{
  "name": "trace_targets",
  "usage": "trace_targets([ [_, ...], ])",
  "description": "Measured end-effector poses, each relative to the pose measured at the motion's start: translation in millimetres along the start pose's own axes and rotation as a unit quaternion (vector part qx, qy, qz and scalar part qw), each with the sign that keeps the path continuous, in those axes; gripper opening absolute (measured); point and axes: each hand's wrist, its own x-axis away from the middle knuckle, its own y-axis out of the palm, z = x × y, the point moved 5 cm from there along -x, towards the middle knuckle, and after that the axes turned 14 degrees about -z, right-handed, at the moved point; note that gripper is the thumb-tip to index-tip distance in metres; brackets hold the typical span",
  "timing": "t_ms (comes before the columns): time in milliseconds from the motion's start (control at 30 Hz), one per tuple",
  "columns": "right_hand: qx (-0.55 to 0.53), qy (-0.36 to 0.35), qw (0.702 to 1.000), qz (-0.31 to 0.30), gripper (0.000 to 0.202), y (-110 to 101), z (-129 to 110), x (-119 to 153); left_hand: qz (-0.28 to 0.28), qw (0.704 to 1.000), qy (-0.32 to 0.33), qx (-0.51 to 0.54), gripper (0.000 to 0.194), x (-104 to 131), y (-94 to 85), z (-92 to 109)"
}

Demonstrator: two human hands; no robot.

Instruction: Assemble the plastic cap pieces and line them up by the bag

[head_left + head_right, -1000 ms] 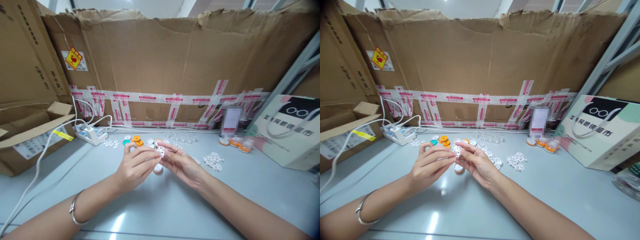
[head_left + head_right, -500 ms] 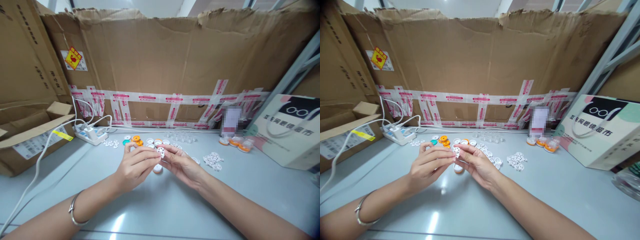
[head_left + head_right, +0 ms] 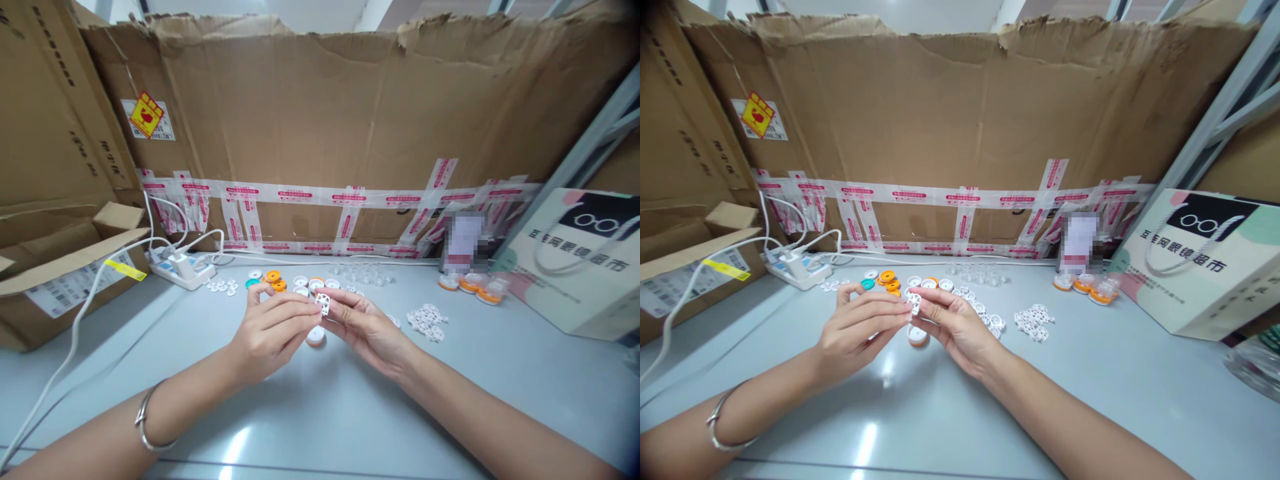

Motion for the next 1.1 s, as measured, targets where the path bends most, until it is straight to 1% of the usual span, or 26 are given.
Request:
trace_targets([
  [167,0.019,0.0,1.0,0.006,0.026,1.5,-3.4,0.7,-0.014,1.0,0.005,-0.014,0.015,0.5,0.2,-0.5],
  [267,0.033,-0.004,0.999,0.021,0.024,1.4,-4.5,0.8,-0.018,0.999,0.011,-0.024,0.015,0.2,0.3,-0.1],
  [367,0.044,-0.007,0.998,0.034,0.023,1.9,-4.5,1.1,-0.018,0.999,0.018,-0.03,0.015,-0.7,-0.1,0.9],
  [600,0.056,-0.006,0.998,0.036,0.023,3.6,-6.3,2.6,-0.017,0.999,0.04,-0.032,0.015,0.0,-1.7,3.8],
  [900,0.073,-0.005,0.997,0.033,0.024,3.8,-7.5,3.7,-0.021,0.999,0.026,-0.029,0.015,-2.1,-1.4,2.9],
  [1100,0.081,-0.002,0.995,0.063,0.026,1.2,-6.1,2.0,-0.028,0.999,0.028,-0.029,0.017,0.0,0.7,2.3],
])
